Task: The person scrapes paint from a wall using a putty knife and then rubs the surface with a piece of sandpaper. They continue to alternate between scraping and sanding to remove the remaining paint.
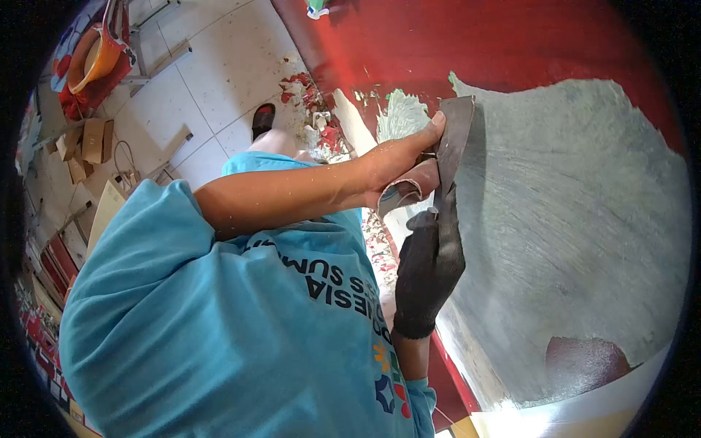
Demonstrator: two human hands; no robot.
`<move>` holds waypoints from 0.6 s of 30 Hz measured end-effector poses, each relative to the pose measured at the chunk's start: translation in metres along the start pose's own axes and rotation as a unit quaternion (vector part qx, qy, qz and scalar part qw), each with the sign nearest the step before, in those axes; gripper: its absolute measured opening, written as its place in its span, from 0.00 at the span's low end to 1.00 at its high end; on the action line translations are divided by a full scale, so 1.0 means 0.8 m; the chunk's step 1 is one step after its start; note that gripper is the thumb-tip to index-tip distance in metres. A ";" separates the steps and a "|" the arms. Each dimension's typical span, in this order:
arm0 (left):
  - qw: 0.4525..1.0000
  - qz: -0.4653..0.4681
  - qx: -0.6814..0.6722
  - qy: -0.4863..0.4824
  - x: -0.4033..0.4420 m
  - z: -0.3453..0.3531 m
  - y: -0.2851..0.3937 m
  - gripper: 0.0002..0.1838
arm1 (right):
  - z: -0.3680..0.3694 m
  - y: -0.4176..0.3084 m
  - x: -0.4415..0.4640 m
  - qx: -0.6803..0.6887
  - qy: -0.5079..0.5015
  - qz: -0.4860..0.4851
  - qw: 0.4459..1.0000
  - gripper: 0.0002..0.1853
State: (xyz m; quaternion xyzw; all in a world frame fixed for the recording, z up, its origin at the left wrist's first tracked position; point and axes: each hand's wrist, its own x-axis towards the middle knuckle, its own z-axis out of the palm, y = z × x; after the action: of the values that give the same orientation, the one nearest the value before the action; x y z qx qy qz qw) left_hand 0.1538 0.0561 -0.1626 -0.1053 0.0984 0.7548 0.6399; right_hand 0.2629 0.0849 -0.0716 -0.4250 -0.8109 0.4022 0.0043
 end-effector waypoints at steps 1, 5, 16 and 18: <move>1.000 0.003 -0.005 0.001 0.005 -0.010 -0.006 0.34 | -0.001 -0.003 -0.006 -0.004 -0.004 0.000 1.000 0.25; 0.998 -0.051 0.013 -0.018 0.012 -0.006 -0.020 0.33 | -0.010 -0.020 -0.024 -0.015 0.057 0.023 0.998 0.24; 0.997 -0.055 0.051 -0.015 0.007 -0.009 0.000 0.31 | -0.011 -0.016 -0.010 0.038 0.029 0.068 0.997 0.19; 0.999 -0.023 0.028 -0.021 0.005 -0.011 0.004 0.26 | -0.014 0.001 -0.008 0.069 -0.002 0.056 0.996 0.18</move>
State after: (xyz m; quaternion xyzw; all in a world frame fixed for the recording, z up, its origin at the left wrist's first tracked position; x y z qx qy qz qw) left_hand 0.1505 0.0571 -0.1723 -0.0739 0.1032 0.7387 0.6620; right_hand 0.2717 0.0877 -0.0625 -0.4681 -0.7557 0.4580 0.0095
